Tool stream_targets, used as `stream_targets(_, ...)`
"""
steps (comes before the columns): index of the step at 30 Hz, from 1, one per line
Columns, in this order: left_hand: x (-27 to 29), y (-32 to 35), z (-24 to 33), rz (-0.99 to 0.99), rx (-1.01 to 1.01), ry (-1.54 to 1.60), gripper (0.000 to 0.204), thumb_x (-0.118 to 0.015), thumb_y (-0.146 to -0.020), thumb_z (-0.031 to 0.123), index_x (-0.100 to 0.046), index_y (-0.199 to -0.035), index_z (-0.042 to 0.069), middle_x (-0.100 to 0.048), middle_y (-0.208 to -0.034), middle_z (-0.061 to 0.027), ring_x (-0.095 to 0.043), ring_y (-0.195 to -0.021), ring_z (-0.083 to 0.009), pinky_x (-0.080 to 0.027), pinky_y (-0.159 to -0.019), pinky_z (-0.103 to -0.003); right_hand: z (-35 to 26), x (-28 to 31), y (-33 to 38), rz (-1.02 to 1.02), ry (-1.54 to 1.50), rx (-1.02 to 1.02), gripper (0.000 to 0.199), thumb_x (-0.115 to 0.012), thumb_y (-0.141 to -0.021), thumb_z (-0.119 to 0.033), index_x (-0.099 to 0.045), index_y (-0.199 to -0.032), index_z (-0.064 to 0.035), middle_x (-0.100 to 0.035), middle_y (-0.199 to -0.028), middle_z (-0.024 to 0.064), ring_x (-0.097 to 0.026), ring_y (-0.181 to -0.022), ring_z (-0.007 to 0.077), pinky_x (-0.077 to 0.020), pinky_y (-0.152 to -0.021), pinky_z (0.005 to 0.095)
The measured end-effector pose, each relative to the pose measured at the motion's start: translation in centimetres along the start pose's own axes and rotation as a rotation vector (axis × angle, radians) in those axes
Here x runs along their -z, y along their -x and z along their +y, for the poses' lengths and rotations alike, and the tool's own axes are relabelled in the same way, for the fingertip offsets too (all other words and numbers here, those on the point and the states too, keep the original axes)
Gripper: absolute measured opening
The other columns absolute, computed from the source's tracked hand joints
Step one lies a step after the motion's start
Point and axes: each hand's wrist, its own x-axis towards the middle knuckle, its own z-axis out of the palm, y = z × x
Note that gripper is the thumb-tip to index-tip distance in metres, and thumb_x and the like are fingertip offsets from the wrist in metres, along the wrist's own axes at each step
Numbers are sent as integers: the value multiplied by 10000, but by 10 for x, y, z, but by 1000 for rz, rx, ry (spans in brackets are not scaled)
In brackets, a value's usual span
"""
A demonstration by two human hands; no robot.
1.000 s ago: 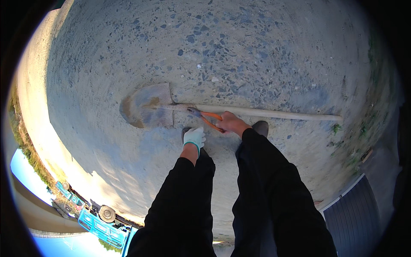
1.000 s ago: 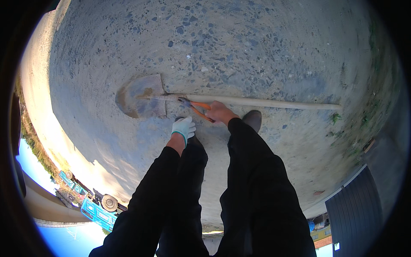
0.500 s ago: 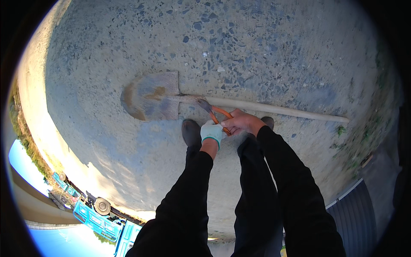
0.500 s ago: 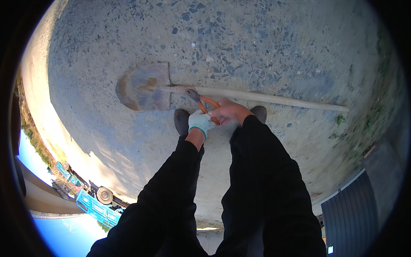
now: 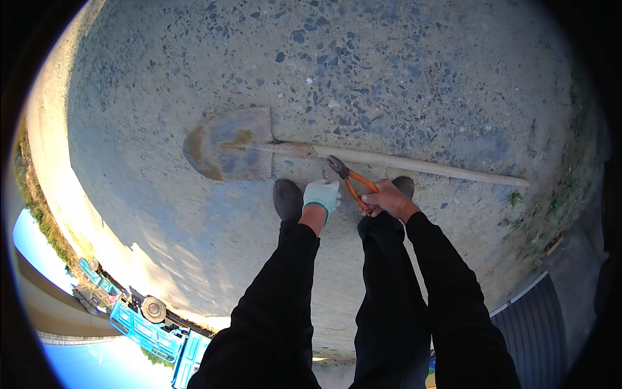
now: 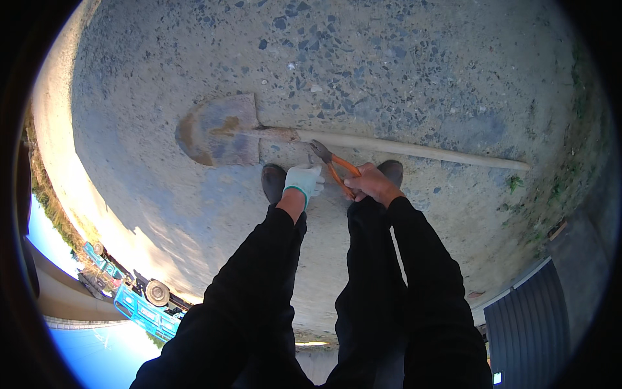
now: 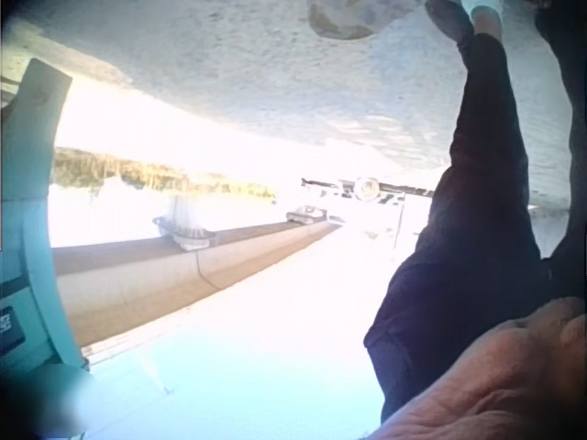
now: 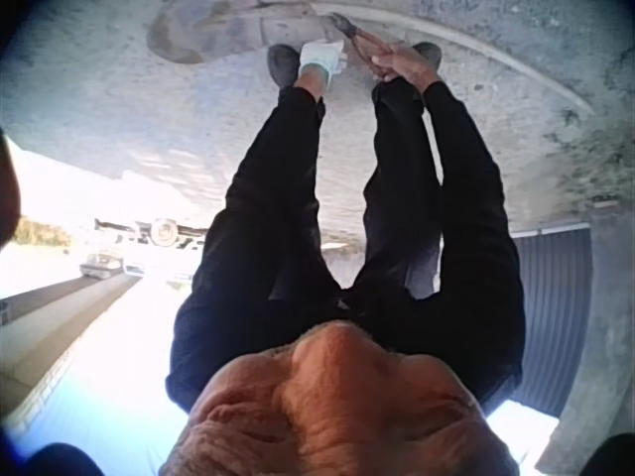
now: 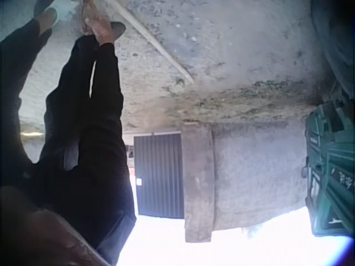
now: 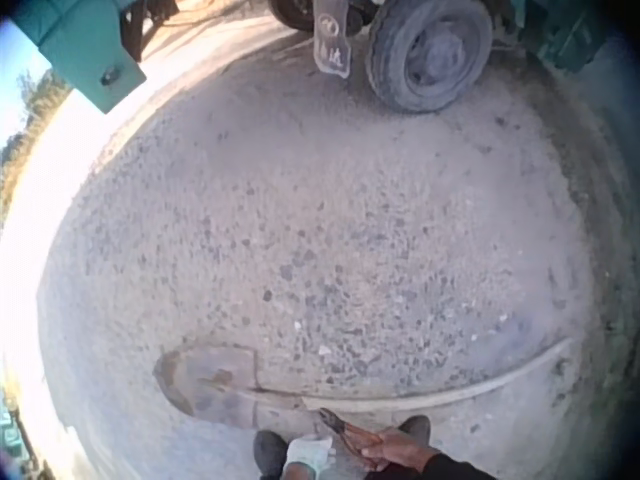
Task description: The person uses pliers to scrape and clean the metal blade of a shovel, repeatedly rotating the tool to access different areas. The person holds the shovel with one hand while manipulating the pliers with the other, focusing on removing debris from the blade surface.
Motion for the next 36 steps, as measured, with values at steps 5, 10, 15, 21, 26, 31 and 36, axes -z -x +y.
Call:
stream_targets(5, -26, -21, 50, 84, 85, 400, 588, -762, -999, 384, -595, -1446, 40, -664, -1344, -242, -711, -1127, -411, -605, -949, -512, 31, 16, 47, 131, -274, 113, 243, -669, -1009, -60, -729, -1200, 78, -778, -932, 164, -782, -799, 217, -633, -660, 288)
stream_targets(10, -53, -48, 78, 224, 215, 738, 615, -832, -949, 321, -597, -1455, 62, -546, -1504, -242, -639, -1244, -446, -588, -994, -570, 32, 11, 87, 255, -312, 165, 259, -659, -1000, -60, -734, -1217, 60, -796, -977, 182, -796, -842, 220, -644, -682, 289)
stream_targets(15, -39, -32, 56, 334, 114, 886, 472, -840, -870, 139, -673, -1279, -28, -645, -1292, -174, -707, -981, -377, -649, -839, -578, -2, 1, 128, 415, -203, 269, 207, -659, -1001, -79, -751, -1168, -1, -770, -885, 113, -724, -734, 159, -550, -618, 291)
stream_targets(21, 22, 104, 14, 292, -94, 1159, 358, -779, -851, 40, -649, -1185, 27, -684, -1057, -140, -678, -861, -339, -566, -733, -539, -60, -36, 232, 415, -184, 477, 295, -646, -981, -58, -729, -1247, 37, -762, -847, 99, -697, -719, 130, -526, -627, 279)
stream_targets(26, 86, 261, 8, 73, -263, 1389, 238, -714, -886, 41, -511, -1006, 73, -508, -777, -89, -524, -614, -270, -467, -609, -472, -76, -98, 338, 438, -177, 457, 315, -667, -973, -81, -722, -1252, 56, -763, -856, 123, -713, -705, 157, -531, -628, 281)
stream_targets(31, 156, 394, 13, 28, -409, 1370, 244, -734, -882, 66, -518, -995, 69, -527, -793, -83, -534, -600, -255, -473, -566, -444, -84, -153, 420, 416, -135, 466, 323, -675, -971, -125, -726, -1234, 57, -754, -857, 119, -699, -696, 154, -522, -626, 289)
stream_targets(36, 203, 486, 23, 3, -590, 1354, 204, -718, -898, 53, -533, -985, 68, -565, -782, -87, -558, -591, -246, -470, -539, -426, -101, -189, 477, 441, -31, 549, 314, -689, -978, -171, -740, -1191, 53, -759, -866, 111, -696, -706, 144, -512, -623, 289)
